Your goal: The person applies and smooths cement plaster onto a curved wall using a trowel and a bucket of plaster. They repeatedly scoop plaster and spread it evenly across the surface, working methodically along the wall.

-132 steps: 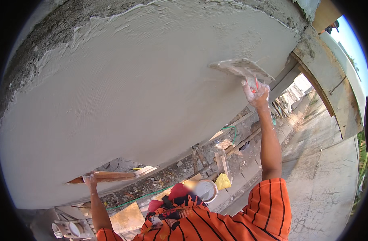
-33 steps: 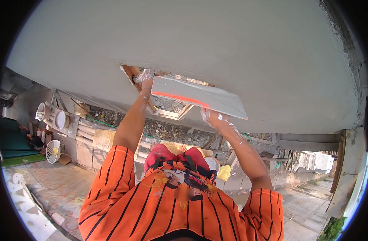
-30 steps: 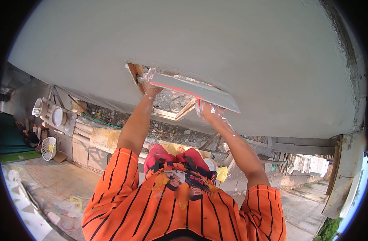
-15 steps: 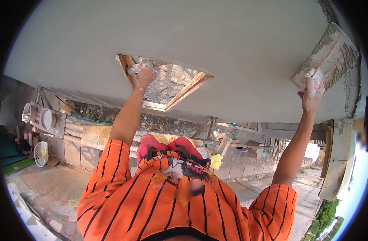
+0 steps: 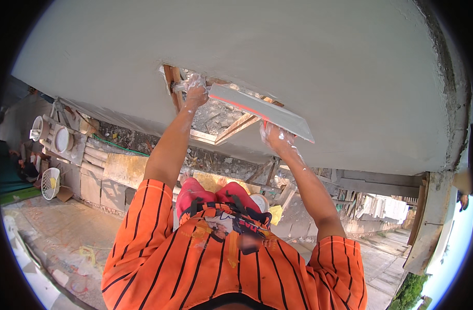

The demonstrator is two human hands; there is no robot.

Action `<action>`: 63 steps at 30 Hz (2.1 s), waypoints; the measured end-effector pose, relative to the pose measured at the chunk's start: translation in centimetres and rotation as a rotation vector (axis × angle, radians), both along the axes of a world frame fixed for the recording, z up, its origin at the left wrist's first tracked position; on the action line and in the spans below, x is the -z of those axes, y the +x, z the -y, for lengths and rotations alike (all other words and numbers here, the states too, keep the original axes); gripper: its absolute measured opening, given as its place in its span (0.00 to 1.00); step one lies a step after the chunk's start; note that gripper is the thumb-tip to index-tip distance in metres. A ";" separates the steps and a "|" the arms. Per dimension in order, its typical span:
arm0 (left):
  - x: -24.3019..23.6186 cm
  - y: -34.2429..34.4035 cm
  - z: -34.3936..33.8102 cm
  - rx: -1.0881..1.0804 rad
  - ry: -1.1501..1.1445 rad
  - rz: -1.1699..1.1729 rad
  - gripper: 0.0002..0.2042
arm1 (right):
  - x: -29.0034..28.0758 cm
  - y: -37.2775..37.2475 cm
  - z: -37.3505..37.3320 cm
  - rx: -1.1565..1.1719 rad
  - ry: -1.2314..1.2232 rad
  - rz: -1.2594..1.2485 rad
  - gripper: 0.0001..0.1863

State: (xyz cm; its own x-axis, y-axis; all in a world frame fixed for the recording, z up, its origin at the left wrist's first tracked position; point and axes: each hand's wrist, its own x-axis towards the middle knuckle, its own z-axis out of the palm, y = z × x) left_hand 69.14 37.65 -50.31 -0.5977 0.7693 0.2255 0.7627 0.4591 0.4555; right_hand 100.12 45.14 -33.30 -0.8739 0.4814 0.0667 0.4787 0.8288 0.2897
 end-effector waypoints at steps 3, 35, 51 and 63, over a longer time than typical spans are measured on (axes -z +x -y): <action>-2.3 1.4 -0.3 0.001 -0.059 0.109 0.30 | -5.1 -2.2 -0.7 0.255 -0.306 0.042 0.21; -2.5 0.9 -0.5 -0.061 -0.039 0.071 0.33 | -6.6 3.2 -3.6 0.281 -0.167 -0.247 0.24; -6.7 2.2 0.1 -0.055 -0.111 0.278 0.33 | -19.1 11.6 -4.2 0.212 -0.168 -1.113 0.18; -3.5 2.5 0.8 0.012 0.072 0.023 0.34 | -9.2 -12.4 4.9 0.119 -0.374 -0.077 0.22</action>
